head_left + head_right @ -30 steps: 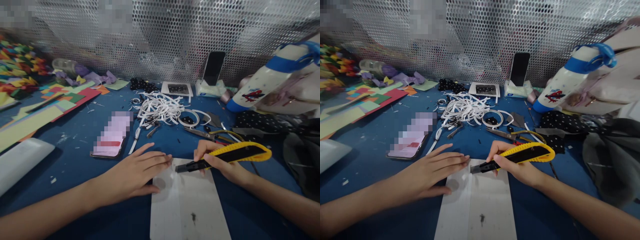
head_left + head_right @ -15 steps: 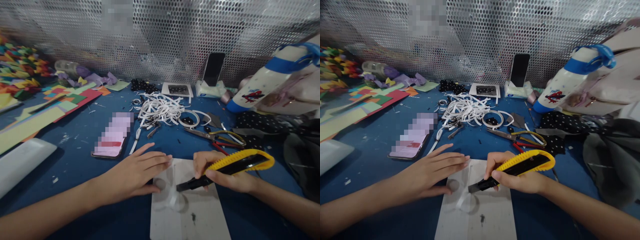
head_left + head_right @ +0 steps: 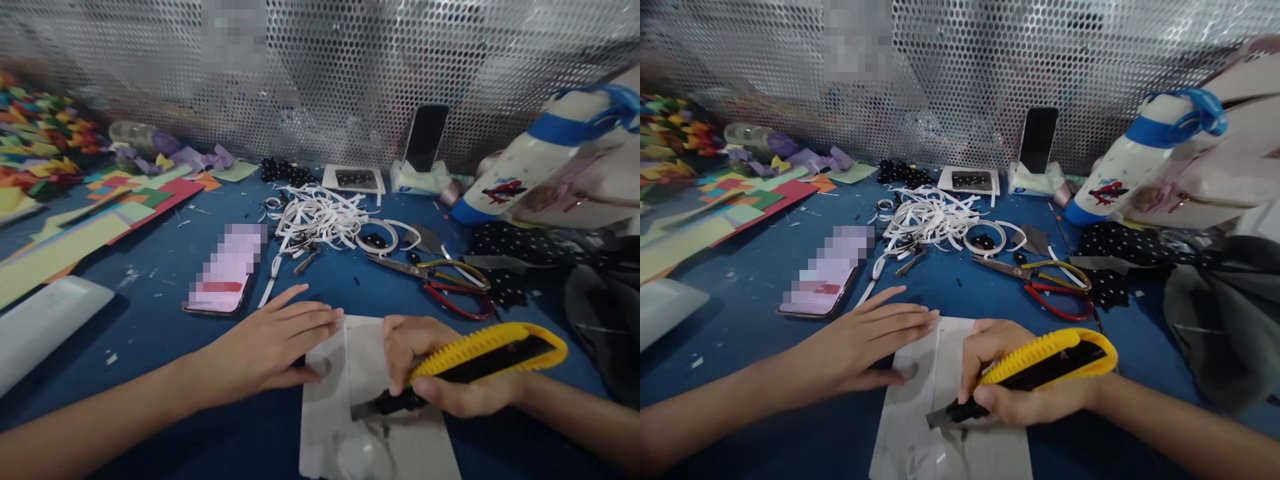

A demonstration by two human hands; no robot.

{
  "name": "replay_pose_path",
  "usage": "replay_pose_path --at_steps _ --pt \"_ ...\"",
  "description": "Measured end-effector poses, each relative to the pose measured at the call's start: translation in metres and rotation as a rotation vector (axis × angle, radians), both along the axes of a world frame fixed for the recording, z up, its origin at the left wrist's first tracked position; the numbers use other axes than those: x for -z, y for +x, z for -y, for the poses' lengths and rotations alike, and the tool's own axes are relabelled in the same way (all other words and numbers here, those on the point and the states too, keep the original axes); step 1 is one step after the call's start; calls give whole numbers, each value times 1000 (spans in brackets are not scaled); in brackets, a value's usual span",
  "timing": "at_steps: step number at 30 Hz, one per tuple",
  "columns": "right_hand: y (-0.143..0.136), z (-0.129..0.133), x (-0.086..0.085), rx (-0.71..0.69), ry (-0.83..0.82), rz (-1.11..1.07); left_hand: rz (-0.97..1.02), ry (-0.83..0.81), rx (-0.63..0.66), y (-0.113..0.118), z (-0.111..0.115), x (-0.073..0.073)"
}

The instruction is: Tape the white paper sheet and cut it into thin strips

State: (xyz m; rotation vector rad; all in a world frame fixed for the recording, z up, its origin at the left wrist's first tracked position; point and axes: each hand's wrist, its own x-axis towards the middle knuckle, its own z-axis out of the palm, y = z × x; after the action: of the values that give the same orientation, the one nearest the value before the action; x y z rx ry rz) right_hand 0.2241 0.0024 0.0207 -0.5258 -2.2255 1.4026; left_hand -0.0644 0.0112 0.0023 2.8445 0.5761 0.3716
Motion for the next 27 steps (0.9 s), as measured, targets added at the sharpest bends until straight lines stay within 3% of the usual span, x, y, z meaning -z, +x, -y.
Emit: replay_pose_path --at_steps 4,7,10,13,21,27 --pt "-1 3 -5 -7 24 -26 -13 17 8 0 0 1" --pt "6 -3 0 136 -6 -39 -25 28 5 0 0 1" --pt "13 -10 13 294 -165 -136 -27 64 12 0 0 -1" --pt "14 -14 23 359 -221 -215 19 117 40 0 2 -4" --pt "12 -13 20 349 -196 -227 184 213 143 21 27 -8" --pt "12 -13 24 348 -204 -260 274 171 234 36 44 -13"
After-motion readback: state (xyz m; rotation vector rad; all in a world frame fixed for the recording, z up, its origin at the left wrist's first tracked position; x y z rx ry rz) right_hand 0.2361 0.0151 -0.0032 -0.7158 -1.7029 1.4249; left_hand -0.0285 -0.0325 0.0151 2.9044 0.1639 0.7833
